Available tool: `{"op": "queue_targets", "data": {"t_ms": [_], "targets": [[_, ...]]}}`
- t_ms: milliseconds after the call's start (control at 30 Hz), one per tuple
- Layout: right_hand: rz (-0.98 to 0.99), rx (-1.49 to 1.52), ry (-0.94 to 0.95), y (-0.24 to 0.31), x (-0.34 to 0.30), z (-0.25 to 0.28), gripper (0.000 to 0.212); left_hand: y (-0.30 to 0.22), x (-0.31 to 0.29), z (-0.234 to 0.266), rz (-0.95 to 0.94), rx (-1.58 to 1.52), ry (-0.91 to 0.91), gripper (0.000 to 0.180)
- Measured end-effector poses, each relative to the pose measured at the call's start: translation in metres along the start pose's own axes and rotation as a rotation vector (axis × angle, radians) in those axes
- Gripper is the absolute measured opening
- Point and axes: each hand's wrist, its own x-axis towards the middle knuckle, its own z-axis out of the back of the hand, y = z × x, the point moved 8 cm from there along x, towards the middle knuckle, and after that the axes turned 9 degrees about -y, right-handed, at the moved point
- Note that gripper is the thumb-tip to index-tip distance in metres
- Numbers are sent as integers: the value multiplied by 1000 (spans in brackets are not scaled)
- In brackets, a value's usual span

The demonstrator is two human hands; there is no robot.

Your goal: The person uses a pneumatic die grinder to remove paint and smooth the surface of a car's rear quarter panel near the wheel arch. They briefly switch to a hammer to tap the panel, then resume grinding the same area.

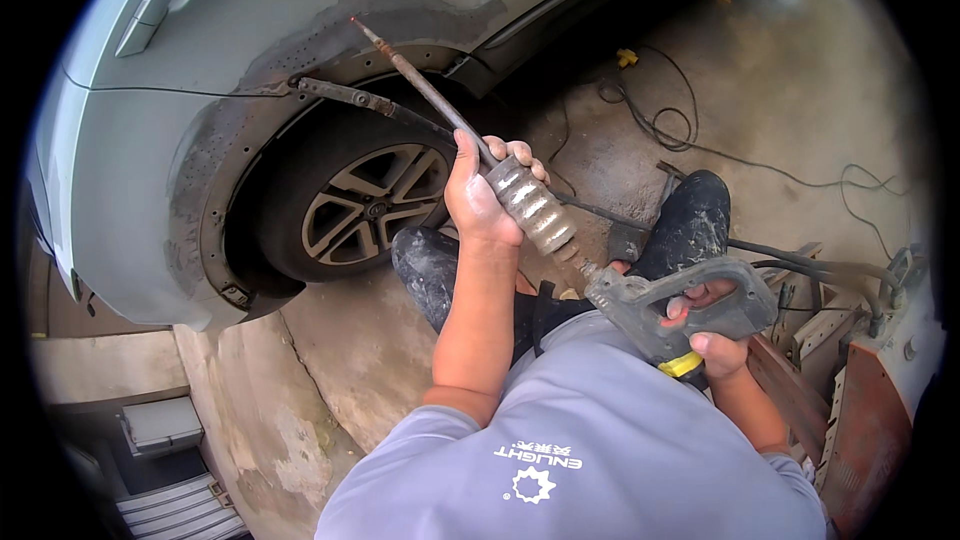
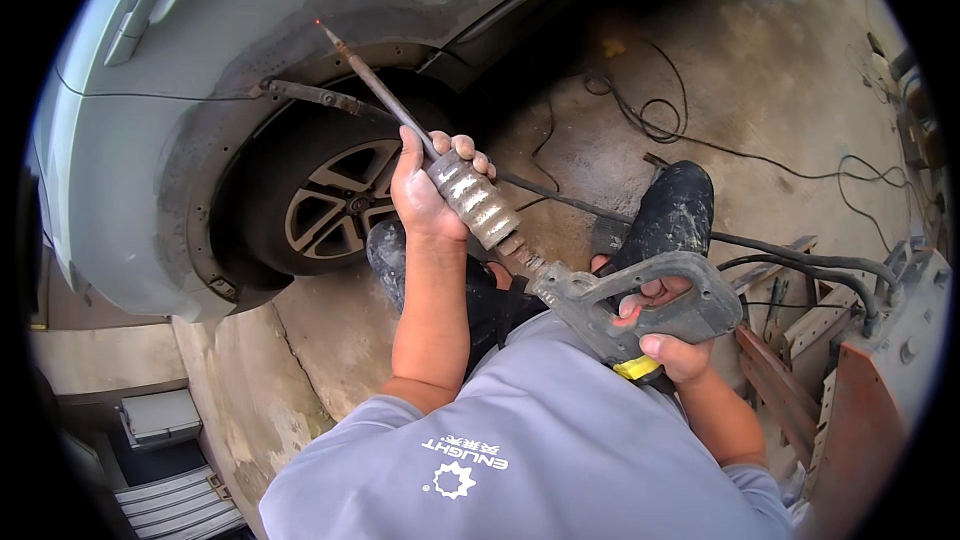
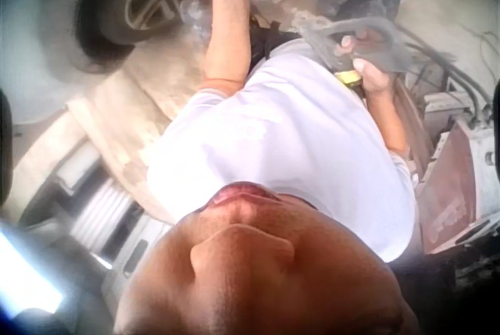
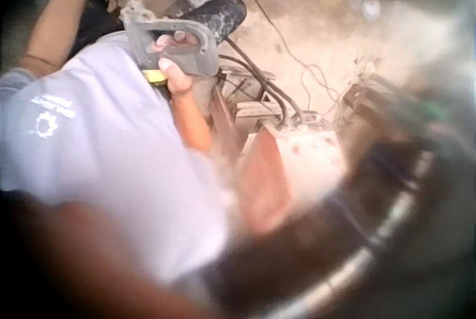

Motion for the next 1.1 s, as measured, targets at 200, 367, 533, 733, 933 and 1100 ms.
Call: {"op": "queue_targets", "data": {"t_ms": [200,367,533,733,933,1100], "targets": [[126,-10,-14,9,11,-6,84,-29,21,-13,-29,63,-51,57],[79,10,12,9,13,-6,81,-31,19,-6,-31,119,-94,56],[108,172,-194,7,15,10,63,-5,-18,5,-53,121,-136,52],[-51,58,-106,-8,17,6,65,3,-12,0,-2,-118,230,53],[-40,40,-79,-4,19,5,70,-3,-15,6,54,-235,412,51],[-17,68,-79,-8,18,10,73,-12,-6,41,-81,313,-113,52]]}}
